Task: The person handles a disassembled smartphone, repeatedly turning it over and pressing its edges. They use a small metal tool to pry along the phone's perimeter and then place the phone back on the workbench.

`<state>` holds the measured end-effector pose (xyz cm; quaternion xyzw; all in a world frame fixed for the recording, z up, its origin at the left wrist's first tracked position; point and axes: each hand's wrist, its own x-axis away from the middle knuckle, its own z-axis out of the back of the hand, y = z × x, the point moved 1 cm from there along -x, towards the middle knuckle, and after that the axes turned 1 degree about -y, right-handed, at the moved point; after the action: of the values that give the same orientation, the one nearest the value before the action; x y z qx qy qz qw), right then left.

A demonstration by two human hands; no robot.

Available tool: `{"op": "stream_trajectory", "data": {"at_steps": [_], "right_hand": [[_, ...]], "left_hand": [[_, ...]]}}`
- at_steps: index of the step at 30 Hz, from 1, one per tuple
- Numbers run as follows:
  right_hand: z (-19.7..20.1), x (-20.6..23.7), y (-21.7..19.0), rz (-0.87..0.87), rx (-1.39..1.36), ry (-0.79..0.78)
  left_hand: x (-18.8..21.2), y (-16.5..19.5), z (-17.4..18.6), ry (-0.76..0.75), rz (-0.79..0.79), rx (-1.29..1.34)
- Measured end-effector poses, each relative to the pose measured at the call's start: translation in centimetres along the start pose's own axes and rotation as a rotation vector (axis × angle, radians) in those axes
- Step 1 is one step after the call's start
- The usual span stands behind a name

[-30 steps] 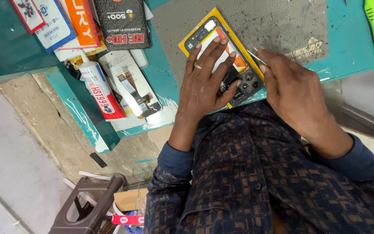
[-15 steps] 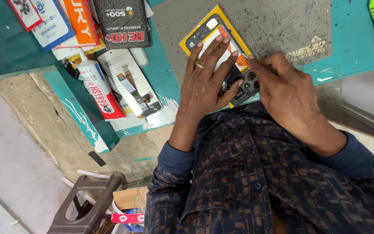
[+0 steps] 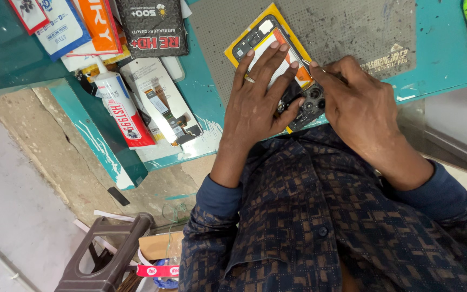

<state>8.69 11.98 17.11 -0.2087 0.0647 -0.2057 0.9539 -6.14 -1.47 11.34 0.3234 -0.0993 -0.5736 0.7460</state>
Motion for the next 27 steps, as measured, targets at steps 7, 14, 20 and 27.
{"op": "stream_trajectory", "data": {"at_steps": [7, 14, 20, 27], "right_hand": [[-0.21, -0.08, 0.25, 0.018, -0.024, 0.024], [-0.69, -0.11, -0.01, 0.008, -0.043, 0.049], [-0.84, 0.04, -0.26, -0.029, 0.004, 0.028], [-0.67, 0.03, -0.26, -0.008, 0.013, 0.035]], "left_hand": [[0.05, -0.08, 0.04, -0.018, 0.003, -0.011], [-0.01, -0.06, 0.29, -0.025, 0.004, -0.005], [-0.11, 0.04, 0.36, -0.017, -0.004, -0.009], [-0.2, 0.07, 0.37, -0.033, -0.002, -0.005]]}}
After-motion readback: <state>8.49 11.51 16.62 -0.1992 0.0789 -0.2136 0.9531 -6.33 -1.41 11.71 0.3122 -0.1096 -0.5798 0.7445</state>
